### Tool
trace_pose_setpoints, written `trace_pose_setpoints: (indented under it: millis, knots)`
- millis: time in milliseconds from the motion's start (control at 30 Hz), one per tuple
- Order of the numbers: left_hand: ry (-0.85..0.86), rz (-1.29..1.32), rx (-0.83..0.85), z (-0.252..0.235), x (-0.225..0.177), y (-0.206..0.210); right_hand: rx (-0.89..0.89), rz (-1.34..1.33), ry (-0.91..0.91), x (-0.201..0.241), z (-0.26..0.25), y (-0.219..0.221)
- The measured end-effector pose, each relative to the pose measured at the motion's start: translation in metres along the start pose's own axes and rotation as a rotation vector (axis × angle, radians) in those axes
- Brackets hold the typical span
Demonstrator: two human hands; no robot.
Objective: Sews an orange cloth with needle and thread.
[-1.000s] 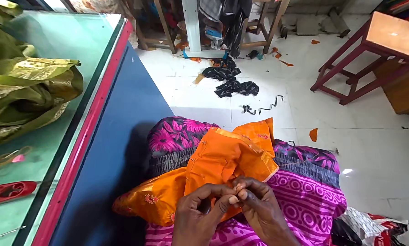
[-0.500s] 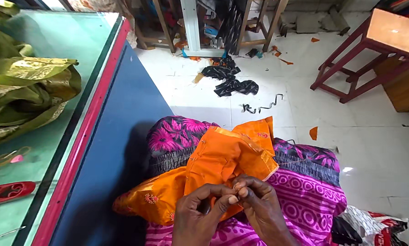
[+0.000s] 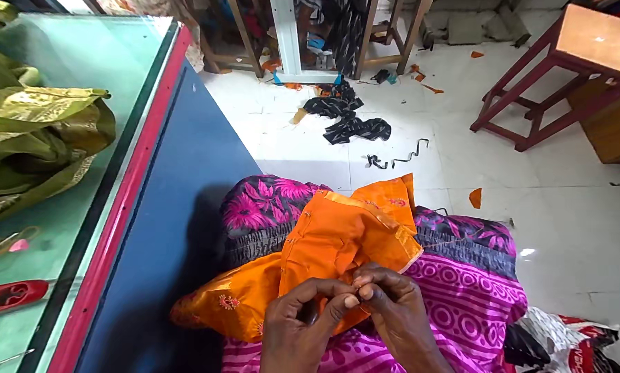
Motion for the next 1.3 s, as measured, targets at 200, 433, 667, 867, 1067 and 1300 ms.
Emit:
trace_pose_setpoints:
  millis: [200,433,667,867,1067,1300]
  knots:
    - [0.001,0.013,-0.006,-0.0008,-0.0014,0.0002,0.015,-0.039,0.021,0.0001,-0.0004,0.0011]
    - [0.068,-0.024,-0.005,-0.0024,-0.0017,0.0013,0.029,-0.073,0.036,-0.0001,-0.0014,0.0002]
    - [0.117,-0.092,-0.013,-0.0034,-0.0015,-0.0001,0.046,-0.052,0.025,0.0013,-0.0033,-0.0008]
    - [0.117,-0.103,-0.002,-0.0052,-0.0035,-0.0008,0.056,-0.039,0.001,0.0007,-0.0045,-0.0018]
    - [0.101,-0.094,0.007,-0.0054,-0.0049,-0.0005,0.061,-0.025,-0.014,0.0018,-0.0049,-0.002]
    - [0.108,-0.099,0.022,-0.005,-0.006,-0.0008,0.07,-0.03,-0.026,0.0024,-0.004,-0.0016]
Point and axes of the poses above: each hand's wrist, its own z-axis away from the middle knuckle, its own y-axis out of the palm, x = y × z, the point moved 4 cm from there along -z, towards the middle knuckle, and after that the axes turned 2 degrees about -x, right-handed, at the moved point
